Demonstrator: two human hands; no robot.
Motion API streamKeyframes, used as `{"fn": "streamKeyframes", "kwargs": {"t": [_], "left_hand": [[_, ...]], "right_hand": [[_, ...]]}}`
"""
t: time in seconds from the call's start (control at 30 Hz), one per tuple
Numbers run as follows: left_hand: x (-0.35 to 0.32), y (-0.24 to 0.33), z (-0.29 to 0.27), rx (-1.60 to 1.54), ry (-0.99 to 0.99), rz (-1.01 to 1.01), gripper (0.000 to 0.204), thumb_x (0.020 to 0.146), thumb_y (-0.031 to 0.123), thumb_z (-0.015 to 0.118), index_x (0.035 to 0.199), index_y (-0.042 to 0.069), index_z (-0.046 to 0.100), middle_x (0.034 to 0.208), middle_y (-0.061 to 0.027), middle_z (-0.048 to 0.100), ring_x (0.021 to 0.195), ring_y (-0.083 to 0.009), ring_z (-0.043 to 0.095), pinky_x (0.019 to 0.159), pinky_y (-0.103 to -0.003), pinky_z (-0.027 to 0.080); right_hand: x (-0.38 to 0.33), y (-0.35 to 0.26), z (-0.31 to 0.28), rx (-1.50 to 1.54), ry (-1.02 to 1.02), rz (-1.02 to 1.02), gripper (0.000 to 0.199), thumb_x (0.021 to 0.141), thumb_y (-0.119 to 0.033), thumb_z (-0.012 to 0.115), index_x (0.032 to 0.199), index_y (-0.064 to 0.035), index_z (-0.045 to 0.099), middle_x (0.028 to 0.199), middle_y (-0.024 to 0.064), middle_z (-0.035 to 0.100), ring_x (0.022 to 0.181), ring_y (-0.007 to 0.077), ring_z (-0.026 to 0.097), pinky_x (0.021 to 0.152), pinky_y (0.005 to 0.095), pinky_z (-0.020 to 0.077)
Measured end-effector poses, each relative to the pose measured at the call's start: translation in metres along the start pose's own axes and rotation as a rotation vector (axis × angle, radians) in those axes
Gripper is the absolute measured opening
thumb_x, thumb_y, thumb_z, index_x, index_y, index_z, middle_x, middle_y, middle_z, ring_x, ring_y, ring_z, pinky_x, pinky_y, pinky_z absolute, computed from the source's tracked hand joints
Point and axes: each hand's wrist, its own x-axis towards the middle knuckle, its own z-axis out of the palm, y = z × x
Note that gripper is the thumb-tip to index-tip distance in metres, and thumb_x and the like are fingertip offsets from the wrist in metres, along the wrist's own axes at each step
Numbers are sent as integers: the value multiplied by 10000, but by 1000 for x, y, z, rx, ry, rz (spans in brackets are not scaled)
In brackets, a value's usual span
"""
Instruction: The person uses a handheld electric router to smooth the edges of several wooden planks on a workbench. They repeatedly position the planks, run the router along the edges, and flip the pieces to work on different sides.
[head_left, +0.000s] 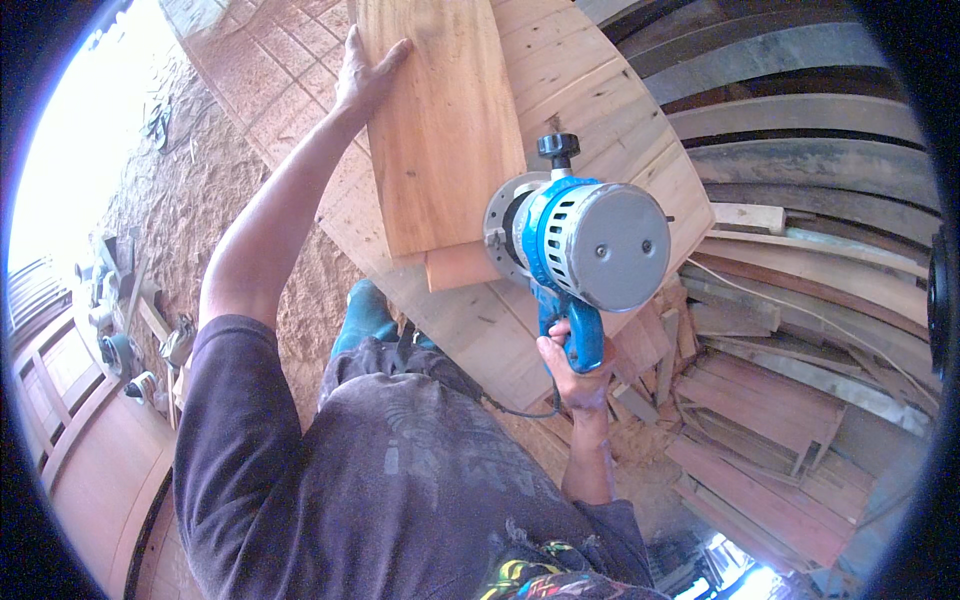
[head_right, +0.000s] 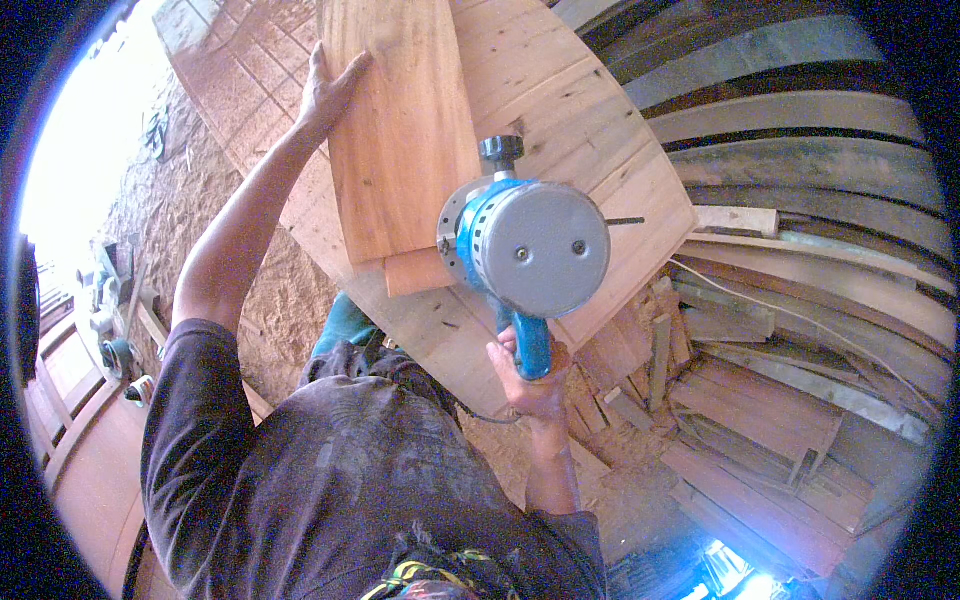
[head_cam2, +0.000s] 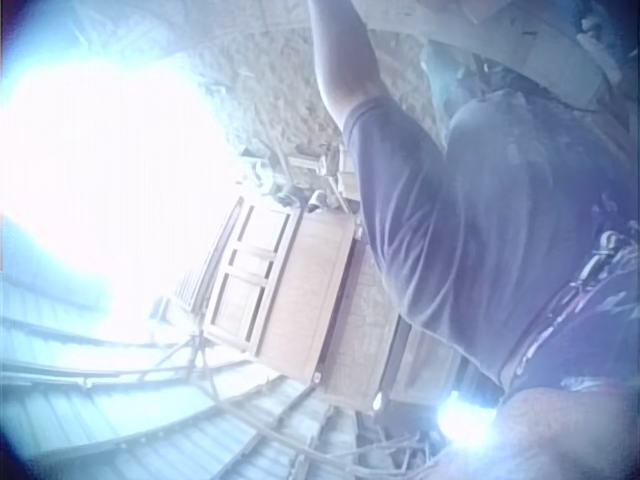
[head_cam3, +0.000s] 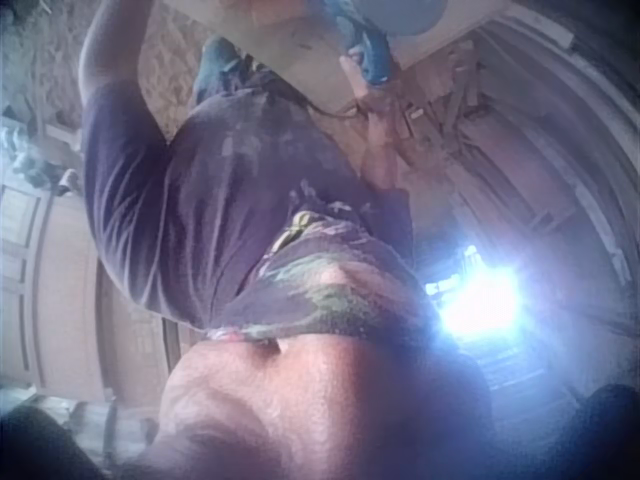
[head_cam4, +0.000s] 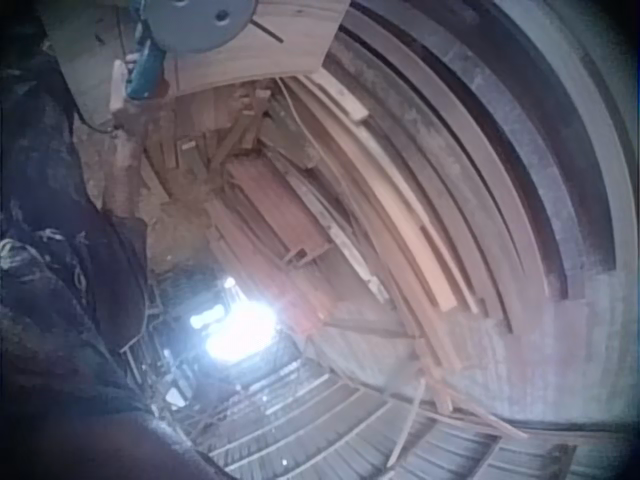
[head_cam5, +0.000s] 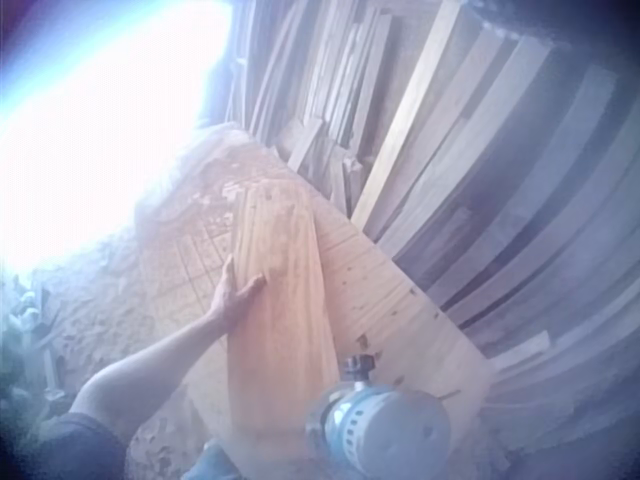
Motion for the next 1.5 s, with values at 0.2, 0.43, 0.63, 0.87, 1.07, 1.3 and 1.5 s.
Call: {"fn": "streamKeyframes", "kwargs": {"t": [0.2, 0.43, 0.63, 0.87, 1.07, 1.3, 1.5], "left_hand": [[2, -3, 3, 6, -6, 9, 974, 869, 503, 803, 1535, -21, 322, 1407, -273, 566, 1243, -351, 630, 1059, -444, 508], [11, -9, 5, -13, 2, 20, 952, 880, 471, 801, 1537, -19, 317, 1391, -262, 578, 1249, -347, 628, 1057, -438, 514], [13, -12, 5, -28, -27, -20, 876, 901, 427, 786, 1500, -41, 351, 1335, -281, 604, 1220, -362, 636, 1043, -445, 518], [26, -23, 18, 126, 32, -3, 1086, 899, 488, 758, 1604, -76, 155, 1595, -330, 339, 1505, -432, 329, 1239, -460, 284], [19, -17, 10, 142, 11, -85, 1077, 906, 492, 758, 1612, -56, 155, 1609, -304, 338, 1507, -402, 343, 1234, -443, 292], [8, -2, 1, 134, 1, -120, 1115, 884, 527, 766, 1616, -52, 156, 1623, -298, 322, 1521, -410, 317, 1253, -447, 266], [-2, -4, 13, 127, -16, -74, 1073, 901, 543, 749, 1628, 10, 168, 1603, -290, 361, 1501, -398, 354, 1242, -465, 278]], "right_hand": [[9, 0, 5, 29, 24, 20, 212, 840, 51, 777, 1000, -52, 685, 801, -7, 653, 715, 68, 592, 631, 264, 478], [32, -4, 11, 6, 25, 10, 218, 832, 51, 775, 996, -59, 684, 794, -3, 650, 706, 72, 591, 624, 267, 488], [52, -5, 17, -17, 27, 47, 212, 829, 44, 774, 981, -67, 677, 824, 3, 658, 724, 87, 602, 647, 271, 500], [78, 4, 23, 45, 28, 51, 163, 833, -16, 785, 934, -53, 662, 806, 9, 655, 716, 112, 613, 651, 303, 496], [107, -12, 34, 173, 4, 129, 183, 846, -4, 766, 965, -51, 635, 775, 3, 613, 660, 94, 582, 602, 282, 468], [114, -30, 40, 211, -3, 85, 184, 856, -12, 750, 977, -63, 622, 760, 0, 597, 615, 97, 572, 559, 276, 456], [119, -35, 43, 195, 31, 39, 141, 856, -27, 752, 929, -65, 637, 755, -10, 594, 619, 74, 537, 559, 263, 422]]}}
